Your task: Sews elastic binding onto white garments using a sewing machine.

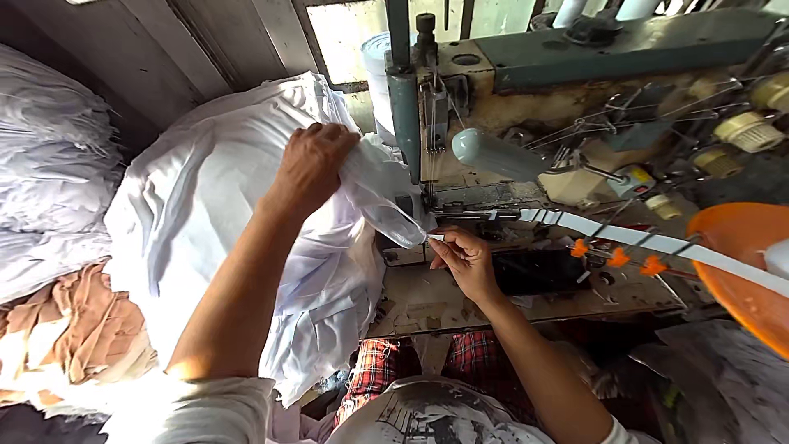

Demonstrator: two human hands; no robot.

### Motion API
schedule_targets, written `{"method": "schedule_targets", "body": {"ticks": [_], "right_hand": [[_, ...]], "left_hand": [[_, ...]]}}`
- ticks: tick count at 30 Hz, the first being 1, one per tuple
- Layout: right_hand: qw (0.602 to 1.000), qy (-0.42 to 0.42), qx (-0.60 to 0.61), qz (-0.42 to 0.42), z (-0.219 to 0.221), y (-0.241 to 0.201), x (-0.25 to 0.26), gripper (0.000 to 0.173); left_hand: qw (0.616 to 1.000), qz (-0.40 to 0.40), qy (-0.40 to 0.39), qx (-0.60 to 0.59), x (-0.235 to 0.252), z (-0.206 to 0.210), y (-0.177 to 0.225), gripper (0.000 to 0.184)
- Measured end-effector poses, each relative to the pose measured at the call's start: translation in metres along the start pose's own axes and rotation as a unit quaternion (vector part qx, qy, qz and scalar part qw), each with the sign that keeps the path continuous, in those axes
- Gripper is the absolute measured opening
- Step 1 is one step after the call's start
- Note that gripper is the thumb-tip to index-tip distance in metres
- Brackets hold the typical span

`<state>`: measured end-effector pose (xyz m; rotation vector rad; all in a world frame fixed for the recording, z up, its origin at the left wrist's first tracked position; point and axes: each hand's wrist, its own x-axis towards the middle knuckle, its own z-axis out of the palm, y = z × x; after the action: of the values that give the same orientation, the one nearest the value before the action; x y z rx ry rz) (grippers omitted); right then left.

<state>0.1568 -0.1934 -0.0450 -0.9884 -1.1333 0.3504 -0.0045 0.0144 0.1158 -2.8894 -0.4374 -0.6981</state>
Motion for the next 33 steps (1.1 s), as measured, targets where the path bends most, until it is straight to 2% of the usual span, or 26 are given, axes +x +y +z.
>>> {"method": "schedule_targets", "body": {"ticks": [2, 4, 5, 7, 9, 12, 15, 21, 26, 30, 33], "right_hand": [[1.0, -0.007, 0.01, 0.002, -0.002, 0.001, -0.001, 0.011], [1.0, -0.01, 0.017, -0.002, -0.003, 0.002, -0.002, 0.01], [1.0, -0.01, 0.018, -0.006, -0.003, 0.003, -0.003, 0.011], [1.0, -0.003, 0.011, -0.021, -0.003, 0.003, -0.004, 0.01], [0.999, 0.0, 0.001, -0.038, -0.004, 0.005, -0.003, 0.009], [0.999, 0.001, -0.011, -0.053, -0.004, 0.008, -0.005, 0.009], [0.997, 0.0, -0.042, -0.06, -0.006, 0.011, -0.002, 0.012], [0.982, -0.023, -0.176, -0.057, -0.01, 0.009, 0.0, 0.018], [0.957, -0.032, -0.277, -0.082, -0.009, 0.001, -0.006, 0.024], [0.949, 0.004, -0.29, -0.125, -0.011, -0.007, -0.03, 0.024], [0.921, -0.003, -0.38, -0.092, -0.018, -0.01, -0.06, 0.023]], "left_hand": [[0.997, 0.032, -0.062, -0.035, -0.021, -0.003, 0.042, 0.043], [0.986, 0.103, -0.082, -0.103, -0.037, 0.016, 0.082, 0.05], [0.982, 0.12, -0.08, -0.123, -0.04, 0.031, 0.092, 0.047], [0.982, 0.134, -0.028, -0.133, -0.041, 0.063, 0.094, 0.031], [0.977, 0.165, 0.034, -0.129, -0.038, 0.078, 0.087, 0.016], [0.962, 0.23, 0.071, -0.126, -0.041, 0.076, 0.084, 0.017], [0.959, 0.247, 0.082, -0.11, -0.045, 0.076, 0.085, 0.02], [0.973, 0.214, 0.065, -0.063, -0.052, 0.083, 0.083, 0.025], [0.987, 0.148, 0.055, -0.025, -0.051, 0.09, 0.087, 0.033], [0.996, 0.078, 0.012, -0.048, -0.046, 0.092, 0.087, 0.044], [0.997, 0.03, -0.019, -0.069, -0.046, 0.095, 0.085, 0.052]]}}
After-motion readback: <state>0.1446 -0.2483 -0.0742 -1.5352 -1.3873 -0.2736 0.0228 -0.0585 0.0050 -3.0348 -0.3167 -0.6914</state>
